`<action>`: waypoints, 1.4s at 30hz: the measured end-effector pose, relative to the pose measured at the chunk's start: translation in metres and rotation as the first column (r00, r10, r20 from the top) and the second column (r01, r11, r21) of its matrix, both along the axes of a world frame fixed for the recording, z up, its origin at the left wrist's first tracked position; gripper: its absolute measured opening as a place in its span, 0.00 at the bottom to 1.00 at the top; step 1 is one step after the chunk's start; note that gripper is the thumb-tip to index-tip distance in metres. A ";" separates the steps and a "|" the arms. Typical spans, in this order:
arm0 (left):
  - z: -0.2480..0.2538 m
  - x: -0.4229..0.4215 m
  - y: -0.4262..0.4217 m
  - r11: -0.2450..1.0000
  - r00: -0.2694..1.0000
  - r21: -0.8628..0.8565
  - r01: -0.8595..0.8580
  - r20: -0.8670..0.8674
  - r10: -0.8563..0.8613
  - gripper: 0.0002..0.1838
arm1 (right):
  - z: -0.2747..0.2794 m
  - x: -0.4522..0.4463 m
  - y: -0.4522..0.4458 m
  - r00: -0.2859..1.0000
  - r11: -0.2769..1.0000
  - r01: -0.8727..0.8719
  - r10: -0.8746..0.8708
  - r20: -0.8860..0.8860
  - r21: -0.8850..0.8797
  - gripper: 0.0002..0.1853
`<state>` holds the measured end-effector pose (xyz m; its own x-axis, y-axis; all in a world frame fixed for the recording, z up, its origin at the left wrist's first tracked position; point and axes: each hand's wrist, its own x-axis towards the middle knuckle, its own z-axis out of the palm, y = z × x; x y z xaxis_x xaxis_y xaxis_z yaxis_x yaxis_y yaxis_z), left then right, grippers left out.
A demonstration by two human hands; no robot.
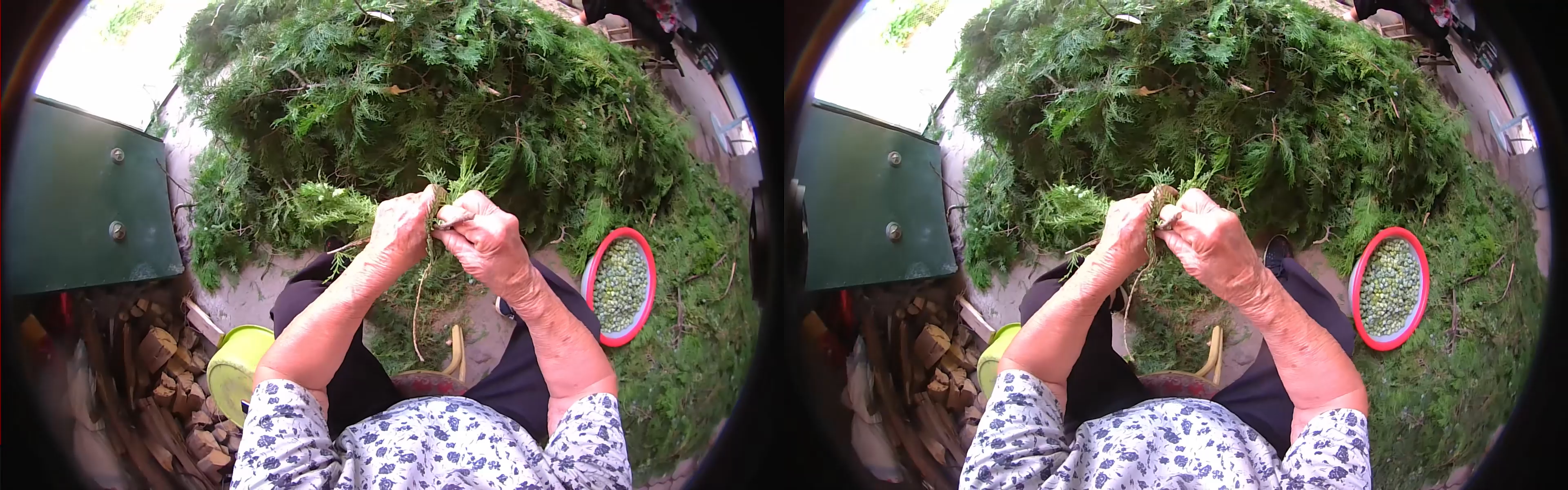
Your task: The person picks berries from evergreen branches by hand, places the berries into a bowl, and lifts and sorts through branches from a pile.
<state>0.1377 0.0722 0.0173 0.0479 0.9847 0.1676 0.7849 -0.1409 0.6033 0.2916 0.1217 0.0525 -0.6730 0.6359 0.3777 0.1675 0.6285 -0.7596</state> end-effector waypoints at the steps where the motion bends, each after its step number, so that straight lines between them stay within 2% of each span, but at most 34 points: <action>1: -0.002 0.003 0.000 1.000 1.000 0.012 0.003 -0.004 -0.003 0.30 | 0.000 0.003 -0.002 1.000 1.000 0.014 -0.014 -0.006 -0.009 0.09; 4: -0.008 0.010 0.002 0.996 0.999 0.079 0.029 -0.037 -0.026 0.29 | 0.001 0.013 -0.003 0.998 0.998 0.060 -0.060 -0.008 -0.003 0.09; 6: -0.008 0.015 0.007 0.998 0.996 0.019 0.059 -0.067 -0.057 0.28 | -0.002 0.021 0.000 0.998 0.993 0.061 -0.065 -0.028 -0.098 0.09; 7: -0.008 0.018 0.011 0.994 0.984 -0.062 0.089 -0.147 -0.098 0.28 | -0.002 0.026 0.000 0.995 0.970 0.091 -0.099 -0.025 -0.224 0.08; 8: -0.007 0.023 0.013 0.983 0.964 -0.146 0.113 -0.222 -0.143 0.28 | -0.001 0.032 0.001 0.994 0.970 0.100 -0.107 -0.020 -0.222 0.08; 9: -0.005 0.027 0.013 0.973 0.939 -0.182 0.142 -0.286 -0.190 0.27 | 0.000 0.039 0.003 0.995 0.951 0.088 -0.097 -0.015 -0.296 0.08; 11: -0.004 0.039 0.016 0.972 0.936 -0.170 0.164 -0.285 -0.208 0.27 | 0.001 0.052 0.006 0.996 0.912 0.070 -0.085 -0.020 -0.405 0.08; 13: 0.005 0.053 0.016 0.970 0.931 -0.161 0.182 -0.290 -0.222 0.27 | 0.005 0.067 0.005 0.995 0.918 0.092 -0.099 0.002 -0.387 0.07; 15: 0.016 0.071 0.019 0.917 0.913 -0.356 0.181 -0.286 -0.291 0.29 | 0.009 0.081 -0.003 0.992 0.920 0.125 -0.126 0.021 -0.370 0.08; 16: 0.013 0.077 0.015 0.916 0.910 -0.352 0.193 -0.284 -0.301 0.29 | 0.013 0.087 -0.009 0.990 0.920 0.137 -0.138 0.023 -0.367 0.08; 18: 0.006 0.087 0.009 0.977 0.956 -0.099 0.188 -0.210 -0.206 0.24 | 0.022 0.096 -0.022 0.977 0.970 0.212 -0.206 0.056 -0.121 0.07; 19: 0.007 0.092 0.007 0.978 0.964 -0.076 0.195 -0.170 -0.205 0.24 | 0.025 0.099 -0.030 0.965 0.964 0.259 -0.257 0.045 -0.054 0.06; 22: 0.017 0.104 -0.009 0.966 0.960 -0.149 0.210 -0.156 -0.232 0.22 | 0.028 0.107 -0.057 0.948 0.944 0.317 -0.315 0.033 -0.096 0.06; 23: 0.011 0.105 -0.017 0.974 0.966 -0.076 0.212 -0.134 -0.221 0.20 | 0.025 0.109 -0.066 0.941 0.934 0.338 -0.337 0.028 -0.119 0.06; 24: 0.016 0.105 -0.024 0.973 0.965 -0.074 0.218 -0.135 -0.226 0.20 | 0.027 0.111 -0.073 0.939 0.932 0.342 -0.342 0.028 -0.117 0.06; 26: 0.029 0.103 -0.039 0.981 0.973 -0.126 0.148 -0.161 -0.167 0.20 | 0.030 0.114 -0.087 0.928 0.809 0.335 -0.372 0.019 -0.483 0.07; 27: 0.022 0.096 -0.042 0.993 0.987 -0.114 0.024 -0.155 -0.042 0.17 | 0.044 0.116 -0.094 0.926 0.646 0.257 -0.377 -0.007 -0.719 0.06; 28: 0.018 0.084 -0.049 0.997 0.994 -0.062 0.035 -0.097 -0.041 0.11 | 0.044 0.119 -0.095 0.933 0.466 0.161 -0.360 -0.020 -0.870 0.05; 29: 0.013 0.085 -0.055 0.969 0.682 -0.242 -0.050 0.700 0.210 0.09 | 0.044 0.119 -0.097 0.921 0.396 0.098 -0.383 -0.068 -0.913 0.06; 30: 0.020 0.088 -0.063 0.908 -0.166 -0.416 0.054 0.892 0.419 0.10 | 0.045 0.118 -0.100 0.906 0.324 0.034 -0.409 -0.108 -0.946 0.06; 31: 0.014 0.081 -0.070 0.917 -0.163 -0.397 -0.049 0.909 0.385 0.12 | 0.043 0.118 -0.102 0.894 0.325 -0.001 -0.423 -0.147 -0.946 0.09; 32: 0.000 0.070 -0.077 0.949 -0.194 -0.305 -0.081 0.939 0.285 0.15 | 0.041 0.117 -0.104 0.895 0.336 0.012 -0.424 -0.140 -0.942 0.09; 33: -0.013 0.058 -0.084 0.971 -0.225 -0.209 -0.112 0.958 0.180 0.18 | 0.038 0.116 -0.104 0.857 0.289 -0.145 -0.442 -0.267 -0.946 0.10; 34: -0.068 0.039 -0.081 0.978 0.162 -0.165 -0.130 0.969 0.186 0.19 | 0.035 0.116 -0.104 0.796 0.244 -0.300 -0.469 -0.383 -0.922 0.10; 35: -0.122 0.020 -0.078 0.980 0.517 -0.109 -0.169 0.836 0.182 0.20 | 0.031 0.113 -0.104 0.784 0.244 -0.327 -0.470 -0.406 -0.913 0.11; 36: -0.058 0.029 -0.086 0.910 0.305 -0.368 -0.193 0.859 0.412 0.22 | 0.033 0.109 -0.106 0.775 0.232 -0.328 -0.489 -0.401 -0.916 0.11; 37: 0.009 0.038 -0.094 0.780 0.039 -0.595 -0.192 0.790 0.612 0.24 | 0.032 0.104 -0.107 0.765 0.228 -0.348 -0.491 -0.416 -0.909 0.10; 38: 0.007 0.034 -0.096 0.782 0.032 -0.594 -0.188 0.792 0.609 0.24 | 0.031 0.099 -0.107 0.756 0.222 -0.370 -0.493 -0.431 -0.902 0.10; 40: -0.001 0.022 -0.099 0.780 -0.078 -0.566 -0.266 0.819 0.568 0.16 | 0.036 0.087 -0.109 0.762 0.221 -0.364 -0.488 -0.425 -0.905 0.10; 41: -0.009 0.017 -0.099 0.762 -0.177 -0.571 -0.305 0.820 0.544 0.17 | 0.038 0.081 -0.110 0.764 0.215 -0.364 -0.487 -0.423 -0.906 0.10; 42: -0.004 0.014 -0.102 0.763 -0.181 -0.569 -0.306 0.822 0.540 0.17 | 0.040 0.078 -0.110 0.767 0.218 -0.362 -0.484 -0.422 -0.906 0.10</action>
<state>0.1516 -0.0298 0.0128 -0.4663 0.7183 -0.5164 -0.6630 0.1027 0.7415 0.3692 0.0115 0.0928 -0.5456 0.7843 -0.2954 -0.5020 -0.5881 -0.6341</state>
